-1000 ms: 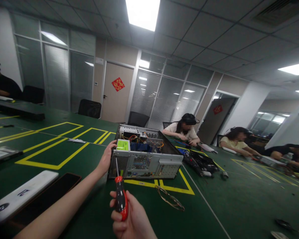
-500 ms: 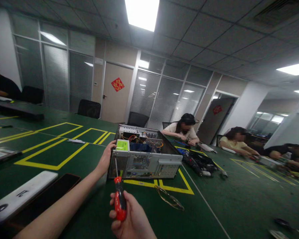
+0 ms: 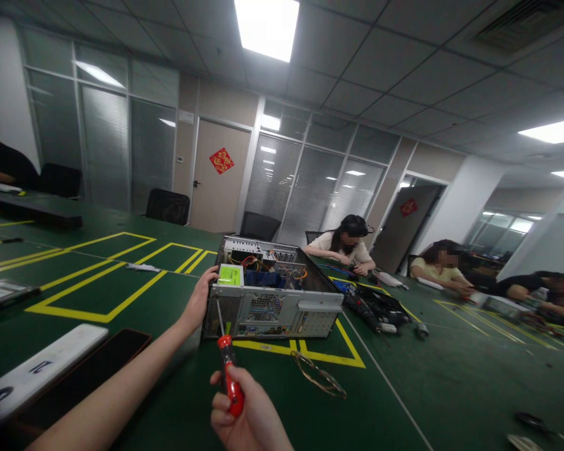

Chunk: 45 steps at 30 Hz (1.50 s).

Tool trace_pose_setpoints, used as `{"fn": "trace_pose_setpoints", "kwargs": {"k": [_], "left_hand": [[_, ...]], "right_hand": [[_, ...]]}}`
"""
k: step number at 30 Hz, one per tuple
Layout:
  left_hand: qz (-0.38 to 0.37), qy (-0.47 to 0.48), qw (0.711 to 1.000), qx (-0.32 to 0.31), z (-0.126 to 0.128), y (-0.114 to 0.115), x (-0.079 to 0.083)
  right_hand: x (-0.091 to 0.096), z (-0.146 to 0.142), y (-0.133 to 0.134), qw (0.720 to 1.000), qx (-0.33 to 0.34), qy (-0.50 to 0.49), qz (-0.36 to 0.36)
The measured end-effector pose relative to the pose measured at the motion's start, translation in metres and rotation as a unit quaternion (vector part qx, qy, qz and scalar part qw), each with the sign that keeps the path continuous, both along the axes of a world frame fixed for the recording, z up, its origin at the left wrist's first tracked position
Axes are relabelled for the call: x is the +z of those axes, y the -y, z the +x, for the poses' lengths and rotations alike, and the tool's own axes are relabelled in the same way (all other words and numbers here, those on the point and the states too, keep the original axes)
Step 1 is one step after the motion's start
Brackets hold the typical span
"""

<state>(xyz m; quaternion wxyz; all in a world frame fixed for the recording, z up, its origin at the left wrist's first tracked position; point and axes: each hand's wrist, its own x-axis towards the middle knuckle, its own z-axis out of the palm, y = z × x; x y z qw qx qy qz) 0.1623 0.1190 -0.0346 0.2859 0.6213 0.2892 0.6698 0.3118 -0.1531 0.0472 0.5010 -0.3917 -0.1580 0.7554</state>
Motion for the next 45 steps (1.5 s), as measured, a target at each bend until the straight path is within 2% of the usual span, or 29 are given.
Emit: {"fn": "trace_pose_setpoints", "kwargs": {"k": [5,8,11,19,21,28,32,35,38,41,45], "left_hand": [[0.004,0.001,1.0,-0.006,-0.001,0.001,0.001],[0.002,0.004,1.0,-0.004,-0.001,0.001,0.001],[0.0,0.007,1.0,-0.005,-0.001,0.0,0.0],[0.01,0.015,1.0,-0.01,0.0,-0.001,-0.001],[0.008,0.015,1.0,-0.008,0.001,-0.002,-0.001],[0.009,0.003,1.0,-0.006,-0.002,0.001,0.001],[0.003,0.0,1.0,-0.006,-0.003,0.002,0.002],[-0.003,0.005,1.0,-0.002,-0.002,0.003,0.003],[-0.004,0.013,1.0,-0.003,-0.001,0.003,0.004],[-0.001,0.014,1.0,-0.002,-0.001,0.005,0.005],[0.003,0.009,1.0,-0.005,-0.005,0.008,0.008]], "right_hand": [[0.021,-0.008,0.0,0.994,-0.042,-0.024,-0.095],[0.026,-0.013,0.0,0.99,-0.041,-0.041,-0.128],[0.02,-0.013,0.0,0.992,-0.017,-0.052,-0.11],[-0.005,0.004,-0.002,0.997,0.04,-0.054,0.026],[-0.006,0.005,-0.002,0.997,0.052,-0.047,0.03],[0.002,-0.001,-0.003,0.998,0.018,-0.057,-0.021],[0.008,0.0,-0.002,0.999,0.01,-0.042,-0.016],[0.013,0.014,0.001,0.999,0.019,0.028,0.008],[0.011,0.043,0.005,0.984,0.024,0.17,0.055],[-0.003,0.075,0.011,0.947,0.039,0.308,0.078],[-0.032,0.097,0.014,0.924,0.052,0.373,0.06]]}}
